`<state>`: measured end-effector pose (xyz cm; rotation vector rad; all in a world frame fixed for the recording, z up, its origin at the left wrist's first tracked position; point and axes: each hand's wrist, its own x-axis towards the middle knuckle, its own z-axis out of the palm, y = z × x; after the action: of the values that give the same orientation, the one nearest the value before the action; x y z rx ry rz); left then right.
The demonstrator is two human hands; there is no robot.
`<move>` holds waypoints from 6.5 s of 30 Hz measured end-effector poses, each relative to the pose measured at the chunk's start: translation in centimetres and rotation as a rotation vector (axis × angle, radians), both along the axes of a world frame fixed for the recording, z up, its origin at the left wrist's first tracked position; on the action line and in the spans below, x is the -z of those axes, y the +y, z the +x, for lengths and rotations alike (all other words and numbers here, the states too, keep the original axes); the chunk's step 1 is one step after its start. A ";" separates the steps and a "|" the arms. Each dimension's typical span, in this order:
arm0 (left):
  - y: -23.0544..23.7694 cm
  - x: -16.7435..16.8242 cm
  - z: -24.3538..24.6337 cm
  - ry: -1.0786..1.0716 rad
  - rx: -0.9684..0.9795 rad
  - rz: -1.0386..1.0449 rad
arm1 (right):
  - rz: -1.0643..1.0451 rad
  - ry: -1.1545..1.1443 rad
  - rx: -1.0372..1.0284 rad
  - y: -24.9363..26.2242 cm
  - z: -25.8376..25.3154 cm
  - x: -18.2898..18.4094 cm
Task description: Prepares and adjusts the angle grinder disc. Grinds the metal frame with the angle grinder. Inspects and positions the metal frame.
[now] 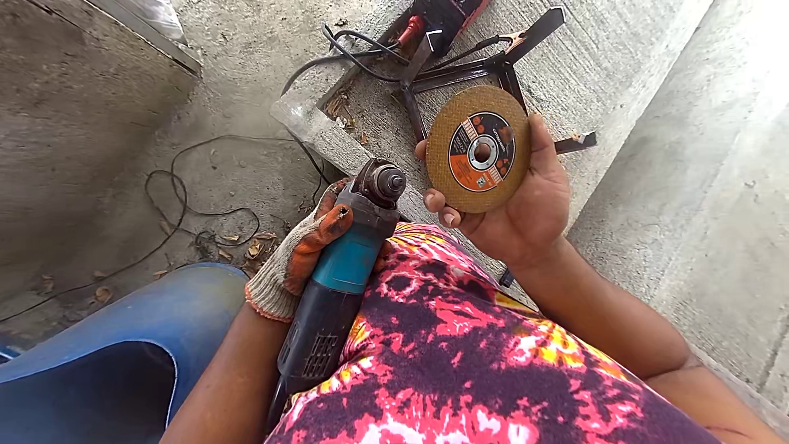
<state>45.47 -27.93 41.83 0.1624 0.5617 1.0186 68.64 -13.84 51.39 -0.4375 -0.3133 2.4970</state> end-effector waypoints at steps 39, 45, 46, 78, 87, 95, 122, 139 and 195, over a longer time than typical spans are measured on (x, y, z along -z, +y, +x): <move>-2.3 0.3 0.2 -0.386 -0.134 0.173 | 0.748 -0.759 -0.108 -1.8 0.8 5.1; -2.4 0.2 0.3 -0.292 -0.073 0.157 | 0.522 -0.779 -0.134 -3.3 1.0 5.9; -2.4 0.1 0.3 -0.272 -0.075 0.149 | 0.514 -0.791 -0.117 -3.5 0.9 5.8; -1.8 -0.5 -0.1 -0.135 -0.103 0.127 | 0.623 -0.776 -0.114 -3.1 1.3 6.7; -1.6 -0.7 -0.1 -0.115 -0.109 0.118 | 0.627 -0.891 -0.089 -3.3 0.7 6.8; -1.8 -0.8 -0.6 -0.104 -0.121 0.093 | 0.431 -0.791 -0.236 -2.2 0.5 6.5; -1.0 0.6 -1.3 -0.194 -0.103 0.058 | 0.199 -0.543 0.029 -0.8 1.3 5.0; -1.2 -0.3 -0.3 -0.041 -0.035 0.031 | 0.596 -0.701 -0.127 0.1 -3.4 2.7; -23.3 55.3 -25.3 -0.350 -0.962 -0.312 | 0.445 -1.734 -1.435 -20.7 -16.1 82.5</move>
<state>20.14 -51.21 -13.49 -0.6138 0.4623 1.8179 52.54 -34.55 -31.09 -2.7615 -2.3550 1.9329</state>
